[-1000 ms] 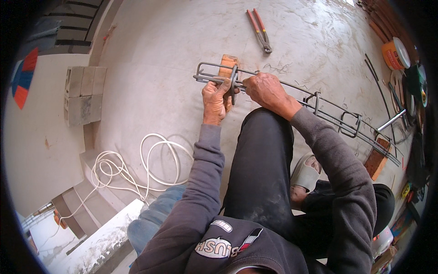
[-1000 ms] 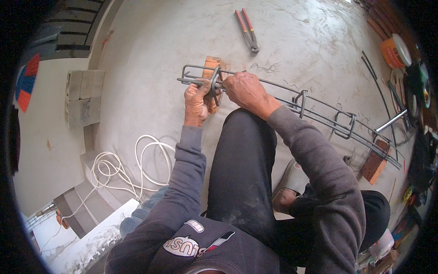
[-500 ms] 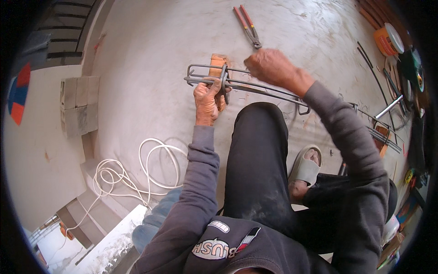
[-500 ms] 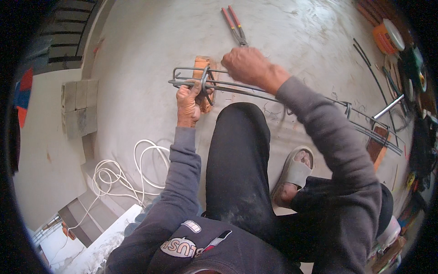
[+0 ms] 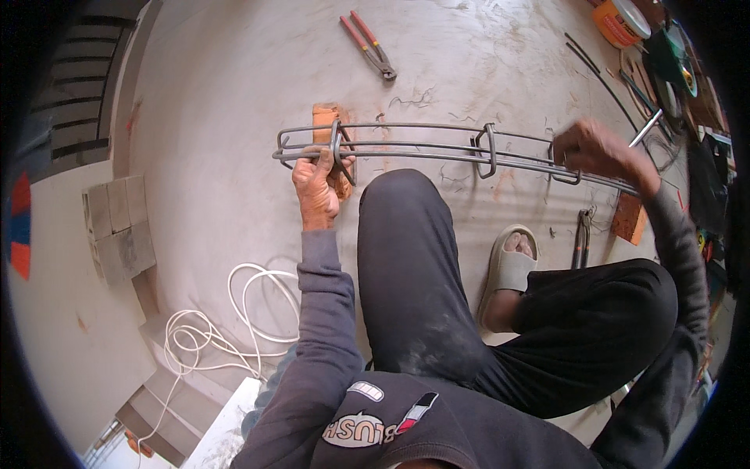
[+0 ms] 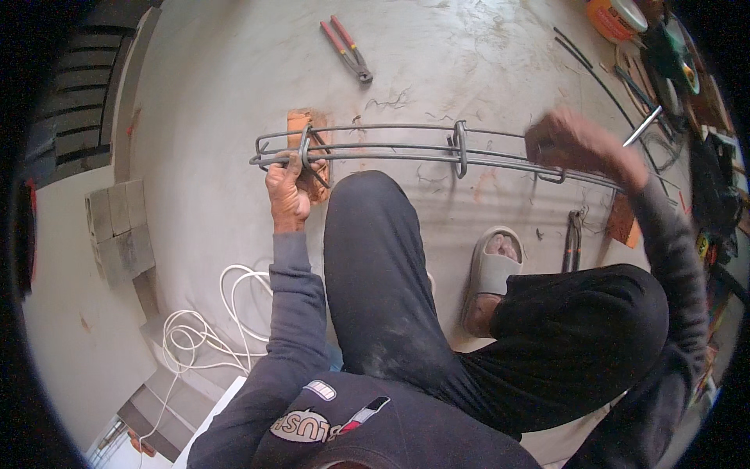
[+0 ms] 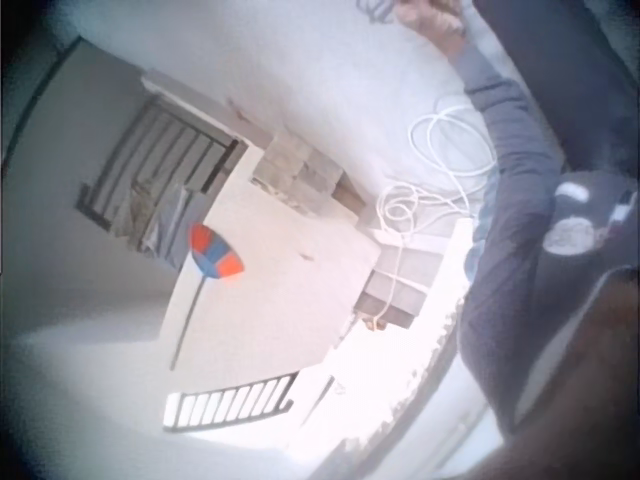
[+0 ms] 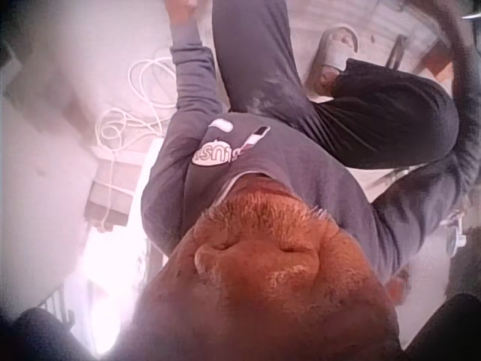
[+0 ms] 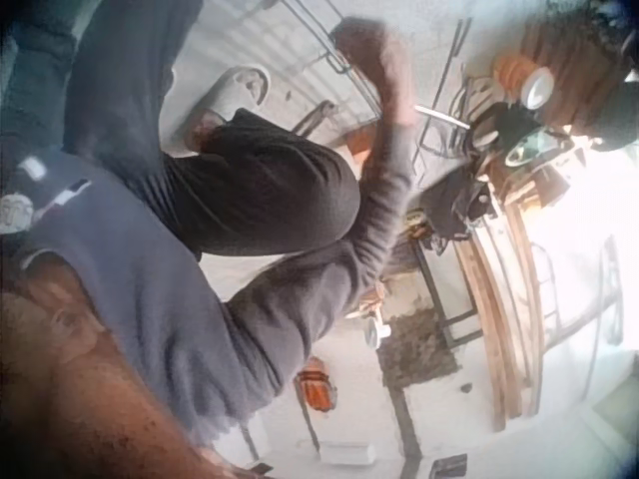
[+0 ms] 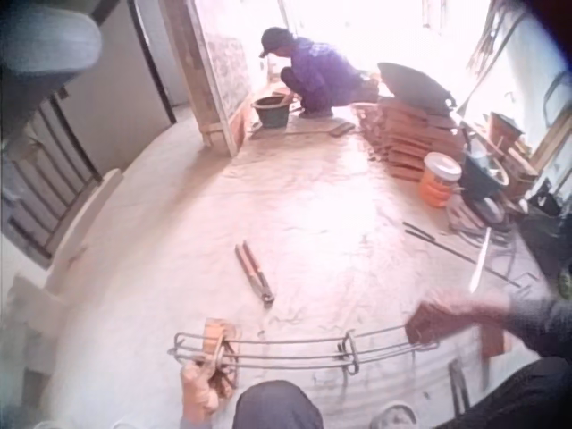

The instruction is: The person sits on the floor and uses pliers to bend and secure metal rods into a rectangular frame structure. They manipulate the metal bars, using bricks as supports, and twist wire ties to fasten the joints.

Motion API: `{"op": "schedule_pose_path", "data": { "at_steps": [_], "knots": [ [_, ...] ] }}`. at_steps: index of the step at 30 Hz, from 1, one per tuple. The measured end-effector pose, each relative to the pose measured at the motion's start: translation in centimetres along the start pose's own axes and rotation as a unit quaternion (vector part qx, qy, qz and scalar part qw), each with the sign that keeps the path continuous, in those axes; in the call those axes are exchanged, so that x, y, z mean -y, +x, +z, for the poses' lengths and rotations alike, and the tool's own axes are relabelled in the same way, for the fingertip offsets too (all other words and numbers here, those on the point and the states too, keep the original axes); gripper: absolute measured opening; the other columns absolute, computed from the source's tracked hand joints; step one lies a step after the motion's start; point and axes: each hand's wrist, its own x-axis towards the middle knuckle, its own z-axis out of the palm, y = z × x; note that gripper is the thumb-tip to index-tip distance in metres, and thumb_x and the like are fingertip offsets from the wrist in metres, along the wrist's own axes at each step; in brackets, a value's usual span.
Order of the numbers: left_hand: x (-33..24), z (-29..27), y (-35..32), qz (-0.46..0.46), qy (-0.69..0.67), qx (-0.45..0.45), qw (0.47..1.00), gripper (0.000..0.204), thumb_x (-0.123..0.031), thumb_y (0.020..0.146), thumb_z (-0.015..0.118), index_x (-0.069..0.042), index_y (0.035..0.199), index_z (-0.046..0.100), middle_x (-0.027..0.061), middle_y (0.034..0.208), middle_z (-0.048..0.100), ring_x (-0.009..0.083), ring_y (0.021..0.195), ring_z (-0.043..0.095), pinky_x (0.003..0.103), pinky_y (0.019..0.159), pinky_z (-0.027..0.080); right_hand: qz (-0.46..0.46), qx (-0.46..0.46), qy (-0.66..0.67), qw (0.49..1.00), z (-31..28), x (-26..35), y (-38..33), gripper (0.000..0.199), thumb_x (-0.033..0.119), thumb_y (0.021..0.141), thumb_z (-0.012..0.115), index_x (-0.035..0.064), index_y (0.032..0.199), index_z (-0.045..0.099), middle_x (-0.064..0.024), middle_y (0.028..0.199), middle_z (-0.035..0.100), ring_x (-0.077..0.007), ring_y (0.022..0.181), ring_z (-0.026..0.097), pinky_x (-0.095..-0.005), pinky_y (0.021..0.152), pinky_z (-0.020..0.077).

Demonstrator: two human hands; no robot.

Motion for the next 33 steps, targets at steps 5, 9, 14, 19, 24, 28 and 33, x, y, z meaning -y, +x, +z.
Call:
{"op": "schedule_pose_path", "data": {
  "at_steps": [5, 9, 14, 19, 24, 28, 33],
  "knots": [
    [-1.7, -1.5, -0.2, 0.002, 0.02, -0.006, 1.0, 0.021, -0.012, 0.093, 0.07, -0.001, 0.101, 0.054, 0.0135, 0.087, 0.07, 0.022, 0.072, 0.071, 0.04, 0.077, 0.063, 0.206, -0.061, 0.225, 0.95, 11.8, -2.9, -5.5, 0.022, -0.004, 0.074, 0.051, -0.0023, 0.089, 0.066, -0.003, 0.068, 0.057, -0.0102, 0.064, 0.052, -0.0283, 0.057, 0.0434],
    [-2.0, -1.8, 0.3, 0.007, 0.019, 0.006, 1.0, 0.022, -0.012, 0.092, 0.071, -0.001, 0.102, 0.055, 0.0136, 0.087, 0.07, 0.0228, 0.074, 0.071, 0.041, 0.078, 0.062, 0.285, -0.157, 0.29, 0.9, 22.2, -4.4, -9.0, 0.024, -0.001, 0.076, 0.049, 0.0003, 0.092, 0.067, -0.0039, 0.064, 0.057, -0.0103, 0.056, 0.05, -0.0281, 0.052, 0.04],
    [-0.6, -0.6, 0.3, -0.073, -0.031, 0.04, 0.996, 0.026, -0.009, 0.088, 0.075, -0.002, 0.103, 0.055, 0.0106, 0.094, 0.066, 0.0248, 0.078, 0.07, 0.039, 0.07, 0.061, 0.265, -0.256, 0.206, 0.907, 35.1, -7.7, -13.5, 0.018, 0.007, 0.08, 0.055, 0.002, 0.092, 0.067, -0.0072, 0.074, 0.06, -0.0177, 0.069, 0.055, -0.0318, 0.061, 0.0424],
    [-1.6, -1.5, 0.3, -0.035, 0.003, 0.006, 0.999, 0.021, -0.013, 0.09, 0.072, -0.002, 0.1, 0.057, 0.0126, 0.09, 0.067, 0.0264, 0.078, 0.066, 0.044, 0.071, 0.057, 0.315, -0.387, 0.184, 0.847, 39.3, -6.5, -11.8, 0.018, 0.011, 0.08, 0.06, 0.003, 0.094, 0.067, -0.0163, 0.085, 0.066, -0.0331, 0.081, 0.064, -0.0404, 0.072, 0.0484],
    [-1.0, -5.7, 2.4, -0.067, 0.062, 0.084, 0.992, 0.028, -0.023, 0.094, 0.069, 0.003, 0.104, 0.061, 0.0183, 0.091, 0.072, 0.0256, 0.082, 0.072, 0.044, 0.077, 0.061, 0.383, -0.503, 0.117, 0.766, 33.6, -3.5, -13.4, 0.016, 0.009, 0.08, 0.057, 0.004, 0.091, 0.067, -0.0182, 0.089, 0.067, -0.0371, 0.086, 0.065, -0.0444, 0.08, 0.0505],
    [-0.9, -4.5, 1.9, -0.05, 0.118, 0.067, 0.99, 0.034, -0.029, 0.094, 0.069, 0.004, 0.1, 0.062, 0.0179, 0.087, 0.072, 0.0234, 0.079, 0.071, 0.035, 0.074, 0.059, 0.481, -0.497, 0.083, 0.718, 33.3, -5.8, -15.2, 0.019, 0.009, 0.08, 0.057, 0.006, 0.096, 0.067, -0.0176, 0.099, 0.064, -0.037, 0.093, 0.063, -0.0447, 0.082, 0.0505],
    [-1.1, -4.2, 1.9, -0.054, 0.074, 0.095, 0.991, 0.033, -0.028, 0.094, 0.069, 0.004, 0.098, 0.062, 0.018, 0.088, 0.071, 0.0222, 0.076, 0.069, 0.033, 0.072, 0.058, 0.477, -0.531, -0.073, 0.696, 31.4, -11.0, -14.1, 0.021, 0.005, 0.08, 0.055, 0.0083, 0.097, 0.067, -0.0141, 0.113, 0.06, -0.0319, 0.098, 0.06, -0.0429, 0.084, 0.0492]
  ]
}}
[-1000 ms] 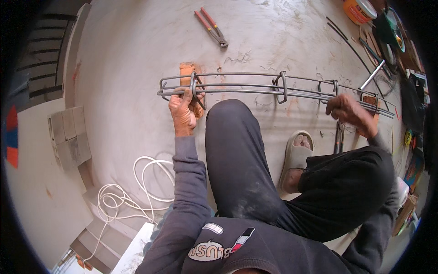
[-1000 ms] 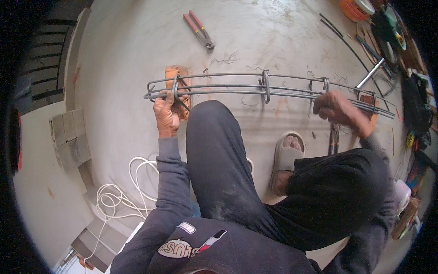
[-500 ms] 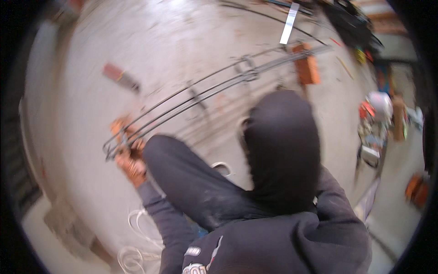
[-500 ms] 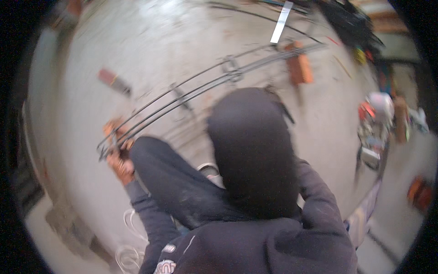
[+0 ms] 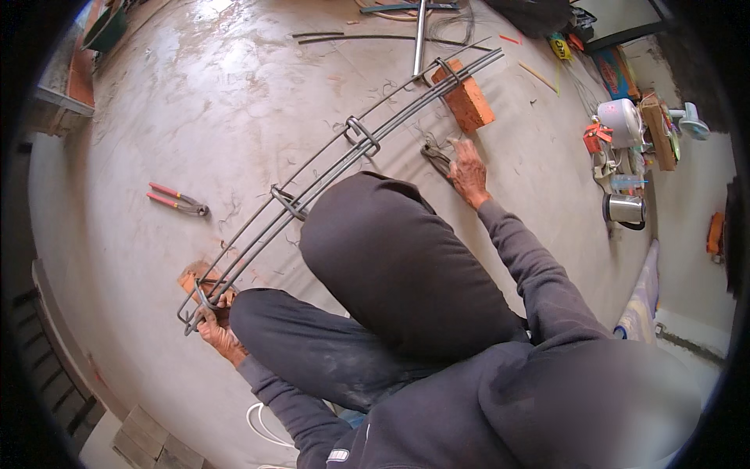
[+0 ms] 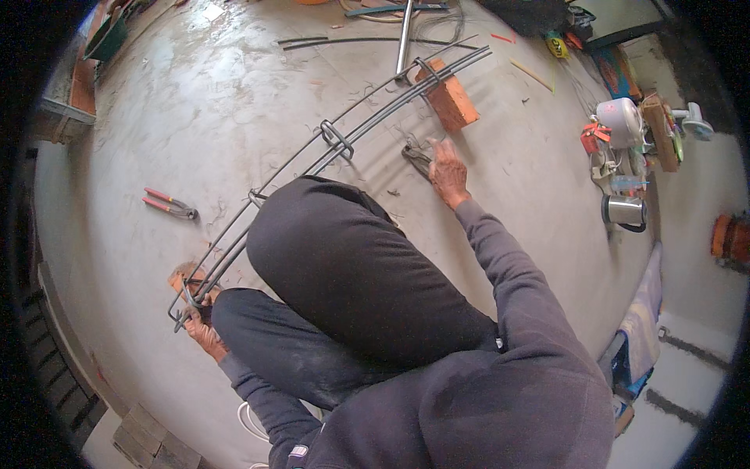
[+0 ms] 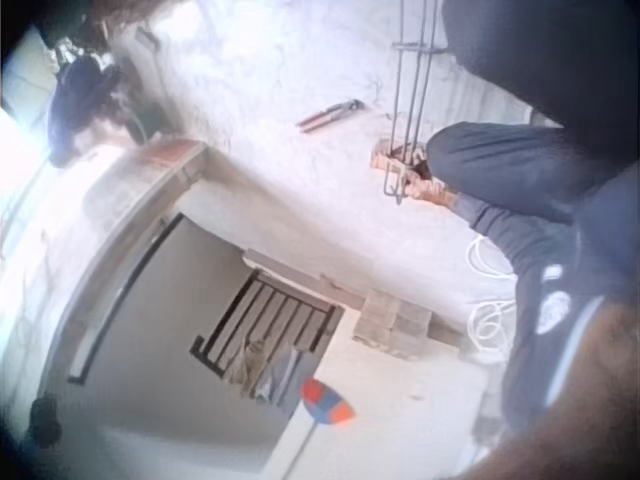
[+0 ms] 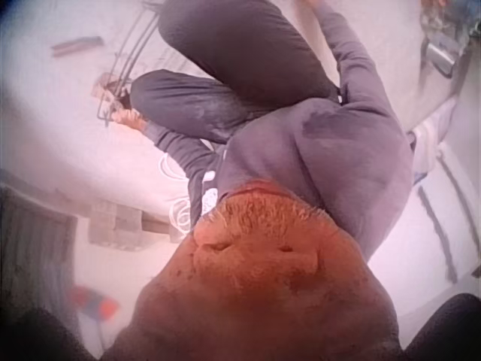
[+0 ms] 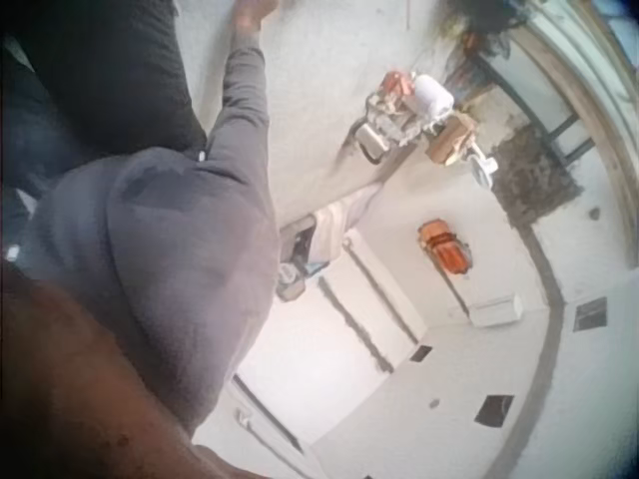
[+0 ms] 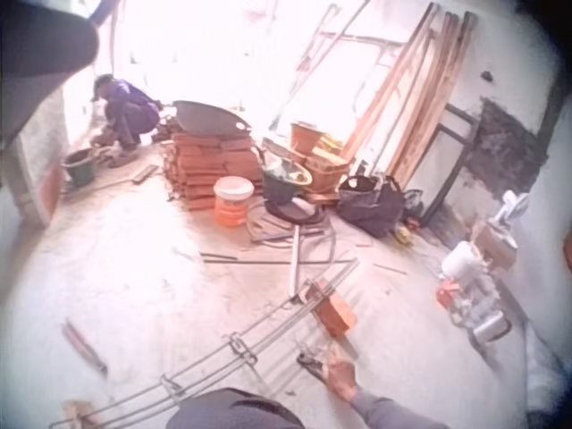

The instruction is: The person sits on the floor and uses pliers to bend and secure metal rods into a rectangular frame structure. They manipulate the metal bars, using bricks as supports, and twist wire ties to fasten the joints.

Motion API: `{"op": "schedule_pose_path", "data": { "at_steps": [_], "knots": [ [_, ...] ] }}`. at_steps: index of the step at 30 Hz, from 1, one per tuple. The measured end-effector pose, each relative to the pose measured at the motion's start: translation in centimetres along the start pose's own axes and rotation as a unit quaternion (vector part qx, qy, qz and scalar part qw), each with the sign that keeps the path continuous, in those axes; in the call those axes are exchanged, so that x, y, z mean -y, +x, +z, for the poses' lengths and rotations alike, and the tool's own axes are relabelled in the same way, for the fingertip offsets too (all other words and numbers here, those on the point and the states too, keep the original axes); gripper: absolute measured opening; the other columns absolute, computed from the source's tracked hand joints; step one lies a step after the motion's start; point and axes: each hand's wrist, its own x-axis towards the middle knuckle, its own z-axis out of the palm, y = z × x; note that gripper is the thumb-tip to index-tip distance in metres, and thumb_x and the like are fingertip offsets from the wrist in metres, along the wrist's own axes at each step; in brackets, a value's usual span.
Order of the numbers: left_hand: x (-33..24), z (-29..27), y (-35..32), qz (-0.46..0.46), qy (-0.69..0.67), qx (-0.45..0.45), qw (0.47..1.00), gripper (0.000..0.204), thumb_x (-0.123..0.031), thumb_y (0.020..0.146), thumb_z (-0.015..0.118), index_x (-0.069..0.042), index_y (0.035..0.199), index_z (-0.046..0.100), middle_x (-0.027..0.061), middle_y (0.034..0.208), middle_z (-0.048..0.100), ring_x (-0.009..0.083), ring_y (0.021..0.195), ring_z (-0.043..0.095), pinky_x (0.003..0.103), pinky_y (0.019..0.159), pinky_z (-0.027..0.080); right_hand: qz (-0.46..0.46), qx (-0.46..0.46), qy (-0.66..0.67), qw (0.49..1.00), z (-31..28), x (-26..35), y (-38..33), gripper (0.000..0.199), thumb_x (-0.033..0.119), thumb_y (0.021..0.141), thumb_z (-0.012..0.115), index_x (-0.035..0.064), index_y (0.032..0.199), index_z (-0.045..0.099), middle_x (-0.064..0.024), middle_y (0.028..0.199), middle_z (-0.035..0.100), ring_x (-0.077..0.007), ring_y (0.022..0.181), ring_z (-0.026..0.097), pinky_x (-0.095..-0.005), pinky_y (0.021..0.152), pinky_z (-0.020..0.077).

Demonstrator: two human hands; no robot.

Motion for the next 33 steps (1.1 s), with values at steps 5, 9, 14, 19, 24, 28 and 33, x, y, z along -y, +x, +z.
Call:
{"op": "schedule_pose_path", "data": {
  "at_steps": [5, 9, 14, 19, 24, 28, 33],
  "knots": [
    [-0.3, 0.3, -0.2, 0.004, 0.021, -0.025, 0.999, 0.03, -0.023, 0.094, 0.069, 0.006, 0.098, 0.061, 0.019, 0.092, 0.07, 0.0226, 0.079, 0.067, 0.034, 0.073, 0.058, -0.152, 0.04, -0.242, 0.957, 0.8, 0.1, 5.7, 0.021, 0.005, 0.081, 0.055, 0.0114, 0.095, 0.07, -0.0113, 0.108, 0.063, -0.0291, 0.106, 0.057, -0.0387, 0.084, 0.0471],
    [-0.6, -0.1, -0.2, 0.014, -0.037, -0.034, 0.999, 0.026, -0.019, 0.094, 0.07, 0.005, 0.098, 0.06, 0.0181, 0.093, 0.069, 0.0256, 0.081, 0.067, 0.039, 0.075, 0.059, -0.168, 0.2, -0.112, 0.959, 0.1, 0.6, 8.0, 0.015, 0.009, 0.082, 0.055, 0.0066, 0.084, 0.07, -0.0138, 0.075, 0.065, -0.0292, 0.085, 0.063, -0.0368, 0.079, 0.0467],
    [0.9, 0.9, -0.3, 0.033, -0.025, -0.078, 0.996, 0.031, -0.02, 0.088, 0.077, 0.0, 0.102, 0.058, 0.016, 0.092, 0.069, 0.0284, 0.081, 0.072, 0.039, 0.077, 0.063, -0.114, 0.206, 0.105, 0.966, -3.3, -4.3, 9.2, 0.027, 0.023, 0.085, 0.058, -0.0027, 0.092, 0.066, -0.0142, 0.084, 0.067, -0.0297, 0.079, 0.064, -0.0361, 0.074, 0.0491],
    [-0.2, 2.4, -0.7, 0.008, -0.108, -0.061, 0.992, 0.022, -0.009, 0.089, 0.074, -0.001, 0.1, 0.057, 0.0136, 0.088, 0.069, 0.0249, 0.074, 0.069, 0.04, 0.074, 0.06, 0.001, 0.094, 0.367, 0.925, -9.6, -0.2, 11.9, 0.026, 0.019, 0.095, 0.052, 0.0023, 0.087, 0.07, -0.0008, 0.069, 0.058, -0.0104, 0.059, 0.052, -0.0272, 0.053, 0.0393],
    [-1.0, 3.2, -1.5, 0.026, -0.104, -0.102, 0.989, 0.025, -0.01, 0.09, 0.073, -0.001, 0.105, 0.055, 0.0142, 0.087, 0.068, 0.0265, 0.074, 0.071, 0.041, 0.071, 0.061, 0.064, 0.138, 0.418, 0.896, -14.4, 9.5, 16.8, 0.023, 0.012, 0.099, 0.049, 0.0042, 0.097, 0.07, 0.0067, 0.068, 0.051, -0.0005, 0.055, 0.039, -0.02, 0.048, 0.028],
    [0.3, 2.6, -1.0, 0.034, -0.074, -0.098, 0.992, 0.018, -0.008, 0.091, 0.07, 0.002, 0.101, 0.058, 0.0154, 0.092, 0.07, 0.0257, 0.078, 0.071, 0.044, 0.08, 0.062, -0.105, 0.235, 0.379, 0.889, -17.4, 17.6, 18.5, 0.02, 0.009, 0.094, 0.05, 0.002, 0.092, 0.069, 0.004, 0.067, 0.049, -0.0035, 0.057, 0.041, -0.0219, 0.051, 0.0314],
    [-1.2, 2.2, -1.7, 0.038, -0.067, -0.096, 0.992, 0.016, -0.008, 0.093, 0.069, 0.001, 0.1, 0.058, 0.0146, 0.088, 0.07, 0.023, 0.073, 0.071, 0.039, 0.076, 0.063, -0.284, 0.329, 0.249, 0.866, -16.8, 25.1, 18.6, 0.017, 0.006, 0.088, 0.051, 0.0008, 0.083, 0.067, -0.0017, 0.062, 0.049, -0.007, 0.056, 0.047, -0.0246, 0.049, 0.0367]
  ]
}}
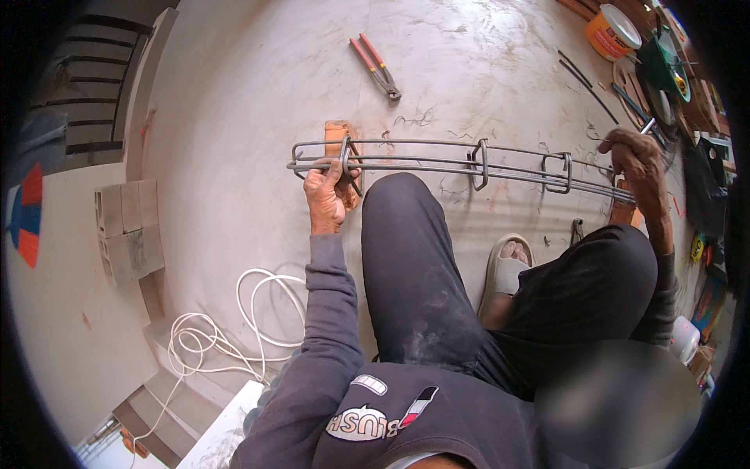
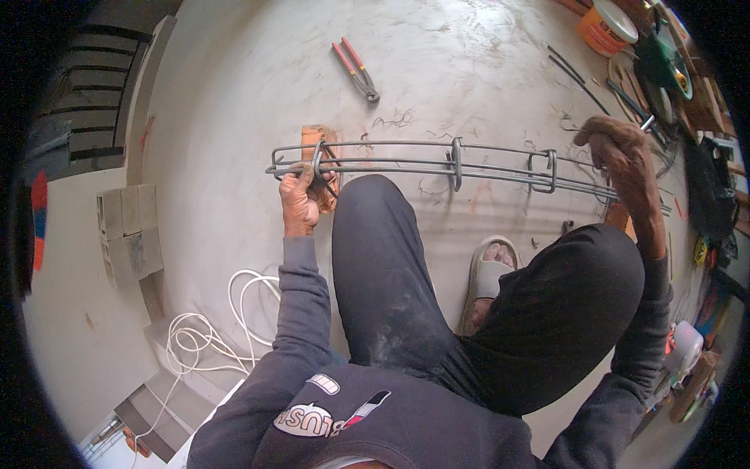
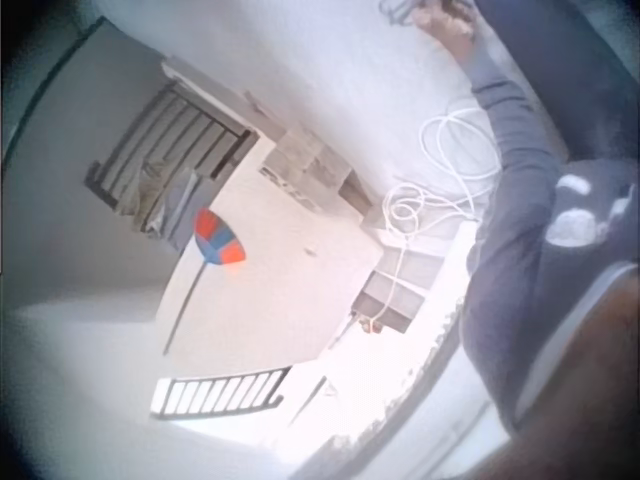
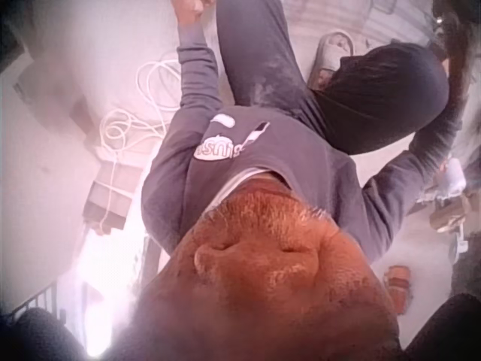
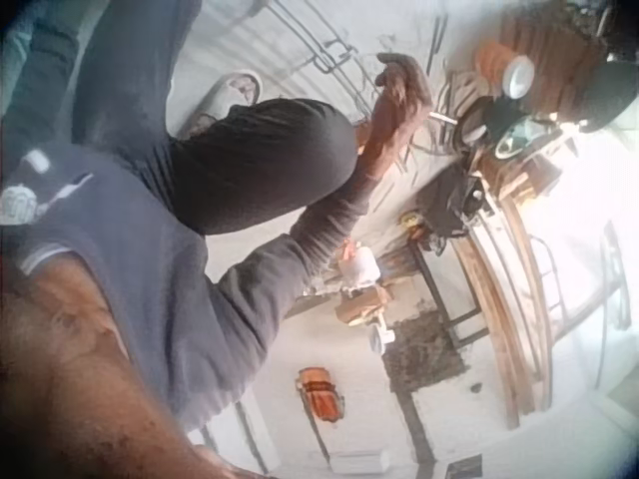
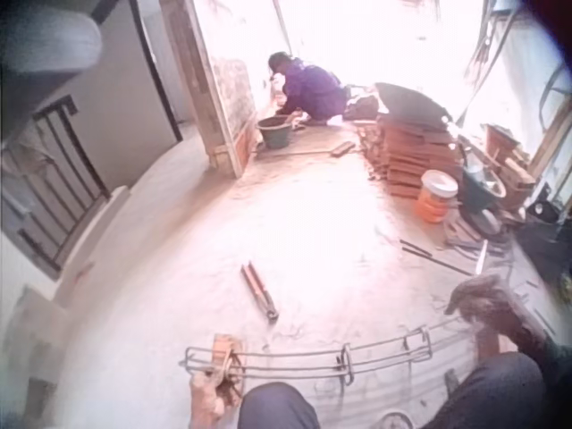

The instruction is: The person sits on the floor and uses pliers to bend and secure metal rods into a rectangular frame structure. They manipulate the metal bars, using bricks as supports, and twist wire ties to fasten the joints.

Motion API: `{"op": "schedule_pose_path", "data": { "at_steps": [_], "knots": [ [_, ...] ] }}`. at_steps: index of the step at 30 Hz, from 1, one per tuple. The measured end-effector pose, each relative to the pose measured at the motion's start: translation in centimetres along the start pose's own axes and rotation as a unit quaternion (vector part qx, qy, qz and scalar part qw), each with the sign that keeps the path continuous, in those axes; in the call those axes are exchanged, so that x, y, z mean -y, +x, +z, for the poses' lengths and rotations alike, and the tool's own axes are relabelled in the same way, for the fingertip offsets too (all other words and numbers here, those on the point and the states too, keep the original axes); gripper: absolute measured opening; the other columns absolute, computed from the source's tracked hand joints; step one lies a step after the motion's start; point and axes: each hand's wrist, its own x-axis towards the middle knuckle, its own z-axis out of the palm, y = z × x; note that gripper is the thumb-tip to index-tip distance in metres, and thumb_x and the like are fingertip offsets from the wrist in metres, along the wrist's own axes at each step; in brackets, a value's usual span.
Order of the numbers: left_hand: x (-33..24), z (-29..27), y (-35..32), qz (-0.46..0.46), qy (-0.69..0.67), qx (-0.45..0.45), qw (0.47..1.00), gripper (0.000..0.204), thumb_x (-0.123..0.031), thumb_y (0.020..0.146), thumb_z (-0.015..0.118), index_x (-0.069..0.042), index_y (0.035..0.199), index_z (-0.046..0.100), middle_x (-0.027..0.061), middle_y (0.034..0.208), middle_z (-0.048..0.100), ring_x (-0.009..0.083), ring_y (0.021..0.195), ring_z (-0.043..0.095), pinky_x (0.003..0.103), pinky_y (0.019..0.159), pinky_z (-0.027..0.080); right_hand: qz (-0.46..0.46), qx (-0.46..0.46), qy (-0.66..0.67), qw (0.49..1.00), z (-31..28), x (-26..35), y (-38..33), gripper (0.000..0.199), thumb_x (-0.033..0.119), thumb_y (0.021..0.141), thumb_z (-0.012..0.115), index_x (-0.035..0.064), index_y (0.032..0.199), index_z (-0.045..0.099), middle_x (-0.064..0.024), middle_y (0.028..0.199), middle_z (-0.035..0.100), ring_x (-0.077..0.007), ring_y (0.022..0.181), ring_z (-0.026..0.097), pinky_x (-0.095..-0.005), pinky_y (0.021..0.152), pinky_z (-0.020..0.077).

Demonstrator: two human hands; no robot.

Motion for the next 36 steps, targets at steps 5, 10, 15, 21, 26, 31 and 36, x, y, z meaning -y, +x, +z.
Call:
{"op": "schedule_pose_path", "data": {
  "at_steps": [5, 10, 15, 21, 26, 31, 36],
  "knots": [
    [-0.1, 0.8, -0.4, -0.016, -0.001, -0.006, 1.0, 0.021, -0.013, 0.093, 0.069, 0.003, 0.103, 0.06, 0.0152, 0.087, 0.07, 0.0239, 0.075, 0.07, 0.039, 0.077, 0.062, -0.034, 0.078, -0.042, 0.995, 1.9, 3.1, 1.4, 0.015, 0.007, 0.08, 0.052, -0.0025, 0.08, 0.063, -0.0049, 0.061, 0.052, -0.0103, 0.053, 0.049, -0.0283, 0.05, 0.039],
    [-0.1, 1.5, -0.8, -0.013, -0.025, -0.012, 1.0, 0.027, -0.021, 0.097, 0.063, 0.003, 0.109, 0.057, 0.0157, 0.093, 0.069, 0.027, 0.08, 0.07, 0.041, 0.082, 0.06, -0.025, 0.095, -0.083, 0.992, 1.7, 2.6, 1.2, 0.015, 0.006, 0.079, 0.051, -0.0031, 0.078, 0.062, -0.0063, 0.06, 0.053, -0.0119, 0.054, 0.052, -0.03, 0.051, 0.0411],
    [-0.4, 1.0, -1.2, -0.02, -0.014, -0.024, 0.999, 0.028, -0.022, 0.099, 0.061, 0.003, 0.11, 0.056, 0.0176, 0.102, 0.068, 0.0297, 0.088, 0.07, 0.043, 0.083, 0.06, -0.029, 0.115, -0.092, 0.989, 1.4, 3.0, 1.0, 0.015, 0.005, 0.079, 0.05, -0.003, 0.079, 0.063, -0.0072, 0.061, 0.055, -0.0126, 0.054, 0.053, -0.0302, 0.051, 0.0414],
    [-1.3, -0.6, -1.0, -0.065, 0.02, -0.073, 0.995, 0.027, -0.019, 0.099, 0.061, 0.005, 0.111, 0.056, 0.0202, 0.102, 0.067, 0.0308, 0.094, 0.07, 0.044, 0.083, 0.061, -0.042, 0.102, -0.072, 0.991, 2.2, 3.0, 1.3, 0.015, 0.005, 0.082, 0.051, -0.0035, 0.079, 0.064, -0.0073, 0.063, 0.056, -0.0129, 0.054, 0.054, -0.0303, 0.051, 0.0421],
    [-1.6, 0.9, -1.4, -0.076, 0.024, -0.129, 0.988, 0.03, -0.019, 0.098, 0.062, 0.007, 0.111, 0.054, 0.0201, 0.097, 0.067, 0.029, 0.084, 0.07, 0.042, 0.075, 0.062, -0.12, 0.08, -0.1, 0.984, 1.1, 5.2, 2.0, 0.014, 0.003, 0.085, 0.053, -0.002, 0.078, 0.064, -0.0082, 0.062, 0.057, -0.0151, 0.053, 0.054, -0.0331, 0.05, 0.0437],
    [-2.9, 2.1, -2.5, 0.052, 0.241, -0.231, 0.941, 0.021, -0.016, 0.099, 0.06, 0.005, 0.104, 0.06, 0.0144, 0.092, 0.067, 0.0217, 0.082, 0.068, 0.035, 0.076, 0.058, -0.193, 0.098, -0.084, 0.973, 1.9, 8.2, 4.3, 0.019, 0.008, 0.086, 0.053, 0.0005, 0.077, 0.067, -0.0063, 0.06, 0.057, -0.0123, 0.05, 0.053, -0.0308, 0.046, 0.0409],
    [-6.6, 15.6, -3.7, 0.22, 0.191, 0.021, 0.956, 0.022, -0.016, 0.099, 0.058, 0.003, 0.097, 0.068, 0.0096, 0.094, 0.069, 0.0155, 0.085, 0.063, 0.029, 0.083, 0.05, -0.205, 0.188, -0.024, 0.96, 4.1, 11.4, 7.8, 0.021, 0.015, 0.085, 0.054, 0.0014, 0.076, 0.067, -0.0051, 0.055, 0.052, -0.0096, 0.05, 0.051, -0.0286, 0.045, 0.0378]
  ]
}}
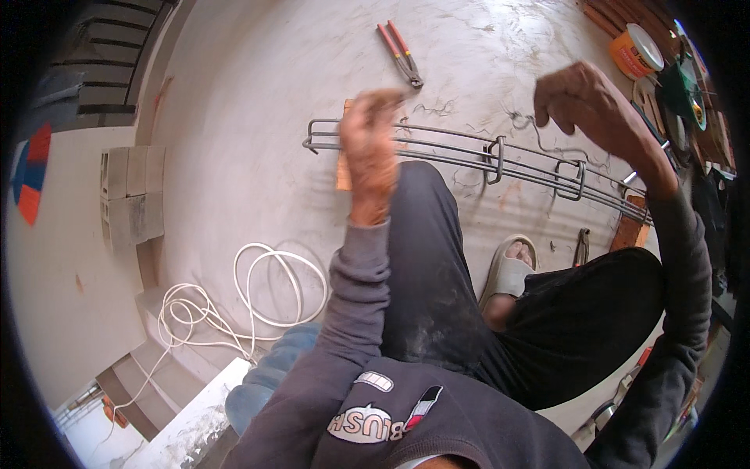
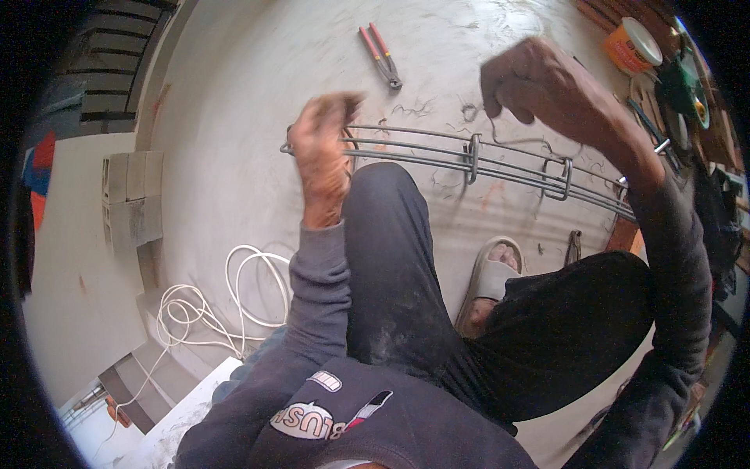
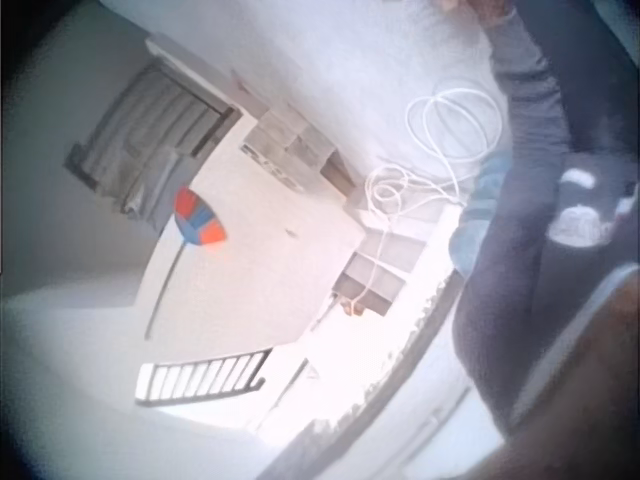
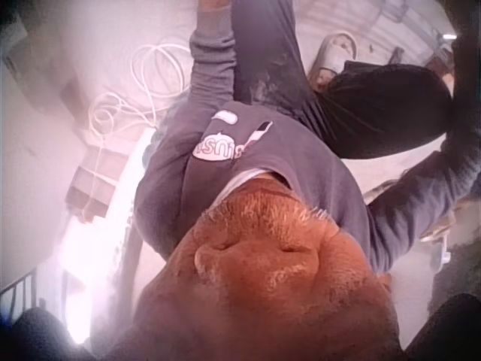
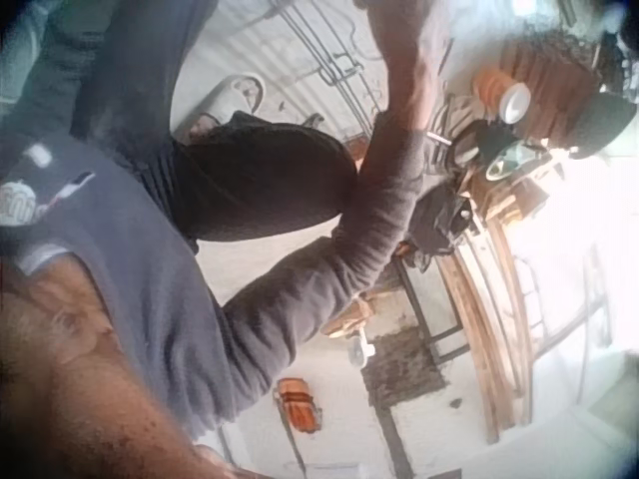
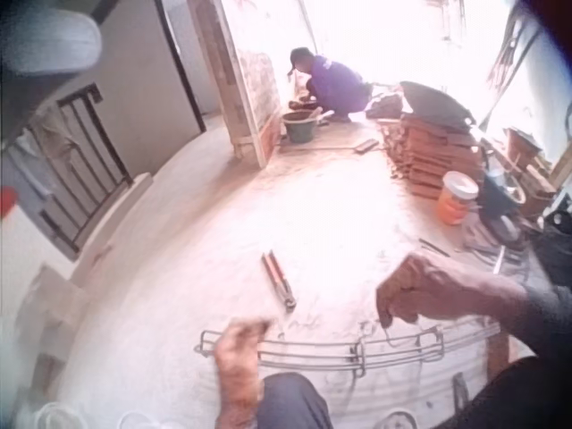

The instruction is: The person sits on the floor and uses pliers to bend and secure metal rods into a rectangular frame structure. They manipulate the metal bars, using bricks as supports, and twist wire ties to fasten the joints.

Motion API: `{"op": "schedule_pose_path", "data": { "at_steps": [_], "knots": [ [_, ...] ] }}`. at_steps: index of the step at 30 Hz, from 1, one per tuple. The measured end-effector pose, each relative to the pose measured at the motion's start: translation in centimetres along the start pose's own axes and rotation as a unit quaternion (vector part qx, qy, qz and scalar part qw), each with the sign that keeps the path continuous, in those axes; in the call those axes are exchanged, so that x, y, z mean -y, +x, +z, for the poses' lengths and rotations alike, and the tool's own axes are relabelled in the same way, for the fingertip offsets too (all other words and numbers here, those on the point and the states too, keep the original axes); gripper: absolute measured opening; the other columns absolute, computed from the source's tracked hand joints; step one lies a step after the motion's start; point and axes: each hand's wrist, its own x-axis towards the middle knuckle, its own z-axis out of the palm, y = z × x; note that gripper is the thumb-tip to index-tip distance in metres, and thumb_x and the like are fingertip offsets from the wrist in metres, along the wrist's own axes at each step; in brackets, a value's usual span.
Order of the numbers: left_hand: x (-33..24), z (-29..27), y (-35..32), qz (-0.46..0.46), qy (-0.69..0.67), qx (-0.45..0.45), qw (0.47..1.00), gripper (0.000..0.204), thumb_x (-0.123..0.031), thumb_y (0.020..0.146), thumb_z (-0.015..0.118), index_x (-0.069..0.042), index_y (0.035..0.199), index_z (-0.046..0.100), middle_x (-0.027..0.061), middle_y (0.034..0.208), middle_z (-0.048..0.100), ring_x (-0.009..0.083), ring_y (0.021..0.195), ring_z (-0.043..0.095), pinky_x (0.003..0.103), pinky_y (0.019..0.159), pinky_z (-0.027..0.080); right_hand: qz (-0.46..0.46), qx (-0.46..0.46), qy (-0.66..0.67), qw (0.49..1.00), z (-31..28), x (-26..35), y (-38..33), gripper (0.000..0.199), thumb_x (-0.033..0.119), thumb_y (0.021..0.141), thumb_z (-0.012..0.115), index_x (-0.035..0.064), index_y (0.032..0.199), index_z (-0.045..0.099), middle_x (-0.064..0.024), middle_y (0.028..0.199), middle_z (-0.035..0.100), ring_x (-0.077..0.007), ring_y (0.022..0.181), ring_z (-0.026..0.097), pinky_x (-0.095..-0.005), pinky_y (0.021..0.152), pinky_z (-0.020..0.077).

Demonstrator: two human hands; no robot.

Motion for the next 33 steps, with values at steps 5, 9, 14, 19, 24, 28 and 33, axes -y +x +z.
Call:
{"op": "schedule_pose_path", "data": {
  "at_steps": [5, 9, 14, 19, 24, 28, 33],
  "knots": [
    [-3.4, 8.0, 4.2, 0.069, -0.038, 0.141, 0.987, 0.025, -0.018, 0.096, 0.063, 0.004, 0.089, 0.07, 0.0071, 0.075, 0.07, 0.0131, 0.07, 0.063, 0.026, 0.066, 0.05, -0.074, -0.047, 0.009, 0.996, 0.2, -3.1, 5.4, 0.027, 0.016, 0.092, 0.046, 0.0033, 0.071, 0.058, 0.0004, 0.052, 0.04, -0.0054, 0.046, 0.039, -0.0231, 0.043, 0.0321],
    [-1.5, 9.4, 5.0, 0.07, -0.046, 0.135, 0.987, 0.019, -0.012, 0.089, 0.071, 0.007, 0.088, 0.069, 0.0087, 0.07, 0.069, 0.0095, 0.062, 0.062, 0.025, 0.057, 0.049, -0.157, -0.104, 0.056, 0.981, 1.5, -6.3, 7.4, 0.026, 0.021, 0.094, 0.058, 0.0031, 0.075, 0.062, 0.0012, 0.053, 0.041, -0.007, 0.045, 0.039, -0.0242, 0.042, 0.0328],
    [1.8, 6.5, 3.6, -0.165, -0.137, 0.137, 0.967, 0.017, -0.011, 0.089, 0.072, 0.004, 0.096, 0.066, 0.0117, 0.084, 0.069, 0.0222, 0.075, 0.072, 0.032, 0.076, 0.061, -0.004, 0.045, -0.153, 0.987, 1.3, -3.7, 8.4, 0.012, 0.004, 0.08, 0.059, 0.0028, 0.069, 0.065, -0.0045, 0.059, 0.06, -0.0114, 0.051, 0.056, -0.0287, 0.045, 0.0419],
    [2.9, 5.9, 4.3, -0.179, -0.208, 0.128, 0.953, 0.011, -0.009, 0.091, 0.068, 0.001, 0.093, 0.064, 0.0076, 0.078, 0.063, 0.0209, 0.068, 0.068, 0.036, 0.07, 0.061, 0.01, 0.059, -0.093, 0.994, 1.3, -9.7, 7.2, 0.017, 0.016, 0.087, 0.06, 0.0029, 0.076, 0.064, -0.0066, 0.065, 0.062, -0.0118, 0.053, 0.058, -0.0292, 0.049, 0.0473],
    [2.9, 7.0, 4.7, -0.16, -0.148, 0.137, 0.966, 0.011, -0.011, 0.092, 0.068, -0.001, 0.091, 0.064, 0.0058, 0.076, 0.062, 0.0158, 0.063, 0.06, 0.031, 0.06, 0.055, 0.082, -0.017, 0.301, 0.95, -0.7, -10.0, 5.8, 0.025, 0.021, 0.092, 0.059, 0.0003, 0.079, 0.064, -0.0083, 0.071, 0.064, -0.0166, 0.061, 0.065, -0.0306, 0.061, 0.0578],
    [2.6, 8.4, 4.2, -0.125, -0.11, 0.158, 0.973, 0.013, -0.014, 0.092, 0.072, -0.003, 0.092, 0.066, 0.0048, 0.076, 0.064, 0.0131, 0.064, 0.059, 0.027, 0.057, 0.049, 0.127, -0.016, 0.546, 0.828, -0.3, -11.1, 6.6, 0.024, 0.019, 0.099, 0.054, 0.0004, 0.085, 0.061, -0.0075, 0.075, 0.063, -0.022, 0.072, 0.068, -0.0412, 0.075, 0.0611],
    [2.5, 7.4, 4.8, -0.117, -0.144, 0.136, 0.973, 0.017, -0.018, 0.093, 0.071, -0.003, 0.097, 0.066, 0.0021, 0.072, 0.063, 0.0095, 0.062, 0.055, 0.023, 0.053, 0.04, 0.074, -0.08, 0.621, 0.776, 0.0, -6.9, 6.3, 0.019, 0.017, 0.101, 0.053, -0.0016, 0.105, 0.058, -0.0062, 0.077, 0.061, -0.024, 0.079, 0.068, -0.0468, 0.081, 0.06]
  ]
}}
